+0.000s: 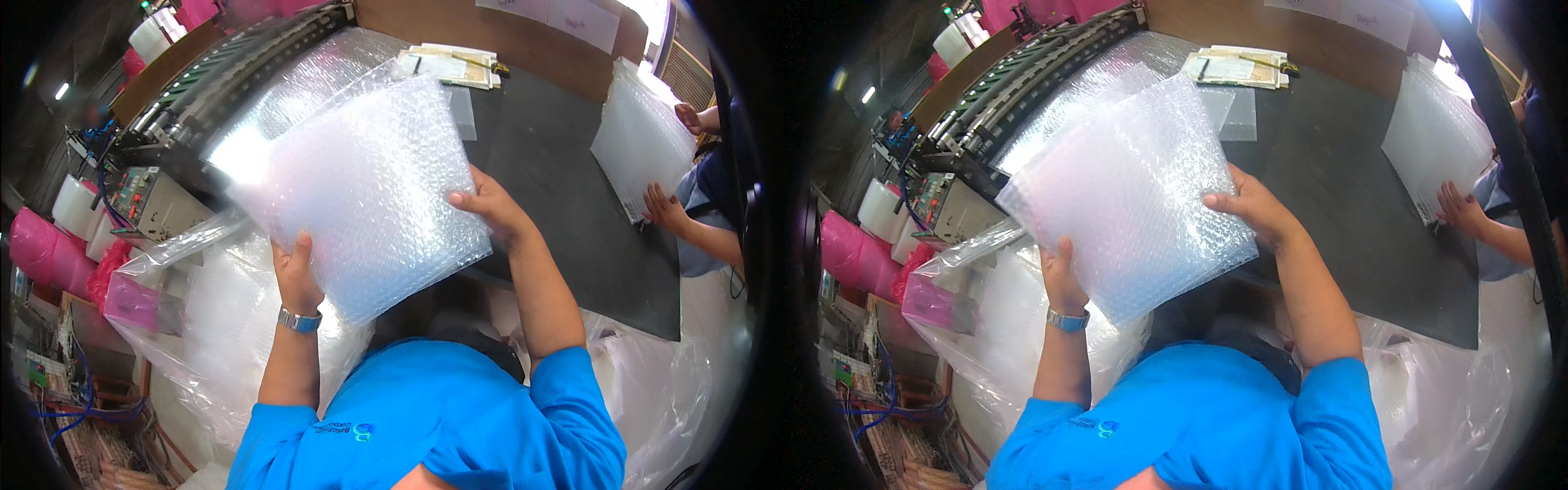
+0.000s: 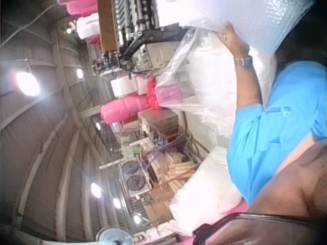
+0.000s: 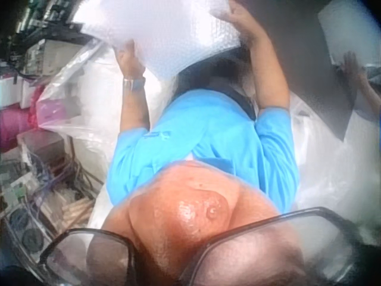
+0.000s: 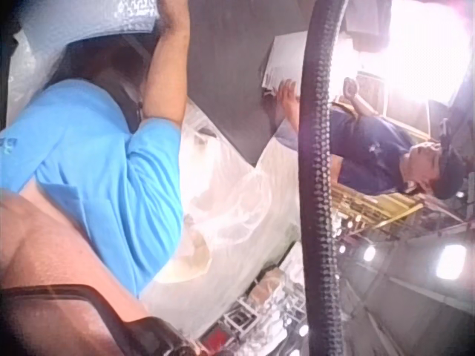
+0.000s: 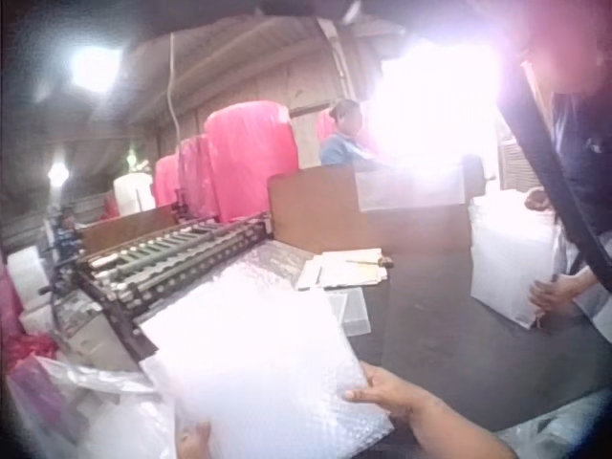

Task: The person stands at a table and repeatedly picks up stacks of bubble wrap, separates individual sheets, and places them into a neat pile. Another person is visible in the background performing a similar task.

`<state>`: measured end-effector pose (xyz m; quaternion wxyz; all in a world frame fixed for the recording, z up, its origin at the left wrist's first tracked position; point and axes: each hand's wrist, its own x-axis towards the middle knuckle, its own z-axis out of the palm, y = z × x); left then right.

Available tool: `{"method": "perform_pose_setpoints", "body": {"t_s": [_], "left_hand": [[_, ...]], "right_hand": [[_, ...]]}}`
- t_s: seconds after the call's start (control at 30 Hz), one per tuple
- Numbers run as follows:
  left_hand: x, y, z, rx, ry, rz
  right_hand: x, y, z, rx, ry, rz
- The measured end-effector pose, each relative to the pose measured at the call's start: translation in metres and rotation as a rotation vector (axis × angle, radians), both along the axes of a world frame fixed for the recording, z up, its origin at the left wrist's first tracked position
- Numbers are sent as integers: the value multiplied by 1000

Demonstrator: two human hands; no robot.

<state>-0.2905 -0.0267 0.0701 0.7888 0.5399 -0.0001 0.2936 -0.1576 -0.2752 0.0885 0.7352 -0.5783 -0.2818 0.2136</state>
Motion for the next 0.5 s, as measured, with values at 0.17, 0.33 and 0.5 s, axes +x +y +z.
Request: {"method": "perform_pose_setpoints", "body": {"t_s": [0.17, 0.33, 0.5], "left_hand": [[18, -7, -24, -214, 48, -26], [28, -2, -49, -649, 121, -443], [35, 19, -54, -688, 66, -553]], "right_hand": [[-4, -18, -24, -45, 211, -81], [-17, -39, -34, -59, 351, -159], [-13, -49, -54, -23, 201, -290]]}}
